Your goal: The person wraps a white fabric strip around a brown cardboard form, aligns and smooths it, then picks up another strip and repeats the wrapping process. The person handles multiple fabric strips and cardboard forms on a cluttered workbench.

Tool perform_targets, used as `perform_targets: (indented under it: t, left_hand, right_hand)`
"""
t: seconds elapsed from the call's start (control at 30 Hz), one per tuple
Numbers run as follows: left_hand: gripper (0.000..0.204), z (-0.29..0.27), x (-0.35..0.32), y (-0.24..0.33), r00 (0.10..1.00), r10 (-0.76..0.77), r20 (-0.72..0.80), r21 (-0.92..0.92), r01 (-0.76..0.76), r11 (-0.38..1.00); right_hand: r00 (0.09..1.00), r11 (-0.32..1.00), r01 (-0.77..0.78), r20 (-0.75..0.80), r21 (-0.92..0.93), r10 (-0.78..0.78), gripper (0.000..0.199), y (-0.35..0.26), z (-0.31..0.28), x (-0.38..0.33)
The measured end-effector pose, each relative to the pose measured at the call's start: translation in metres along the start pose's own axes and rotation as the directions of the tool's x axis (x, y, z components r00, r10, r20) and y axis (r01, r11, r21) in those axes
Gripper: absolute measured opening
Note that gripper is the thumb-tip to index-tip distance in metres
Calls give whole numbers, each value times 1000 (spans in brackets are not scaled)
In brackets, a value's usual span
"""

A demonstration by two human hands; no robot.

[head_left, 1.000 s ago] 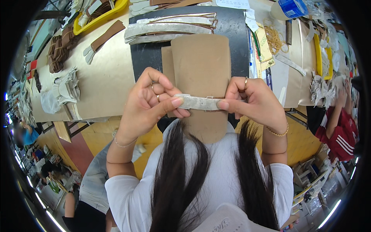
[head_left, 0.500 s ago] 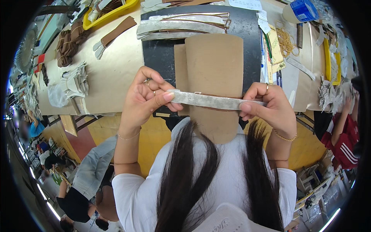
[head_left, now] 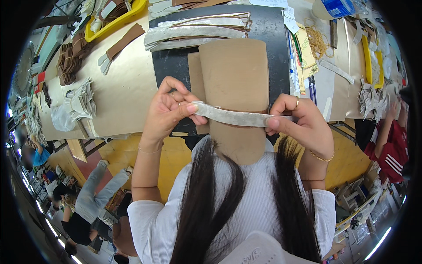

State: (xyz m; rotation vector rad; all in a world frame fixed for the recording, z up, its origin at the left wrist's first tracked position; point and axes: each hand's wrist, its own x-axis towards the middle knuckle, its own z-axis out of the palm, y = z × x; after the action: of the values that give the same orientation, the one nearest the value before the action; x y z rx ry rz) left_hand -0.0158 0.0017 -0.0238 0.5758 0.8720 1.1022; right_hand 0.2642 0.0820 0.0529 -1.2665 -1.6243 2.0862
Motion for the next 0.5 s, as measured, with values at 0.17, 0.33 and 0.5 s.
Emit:
perform_targets:
  t: [0.17, 0.33, 0.5]
  left_hand:
    - [30, 4, 1, -2, 1000, -6, 2, -21, 6, 1000]
    - [31, -2, -3, -3, 999, 33, 23, -51, -32, 998]
    - [33, 2, -15, 8, 993, 116, 8, -40, -115, 993]
  right_hand:
    - [929, 897, 258, -162, -358, -332, 16, -9, 11, -5]
    - [951, 961, 212, -189, -179, -245, 15, -10, 21, -5]
    - [972, 993, 97, -207, -62, -108, 13, -28, 27, -15]
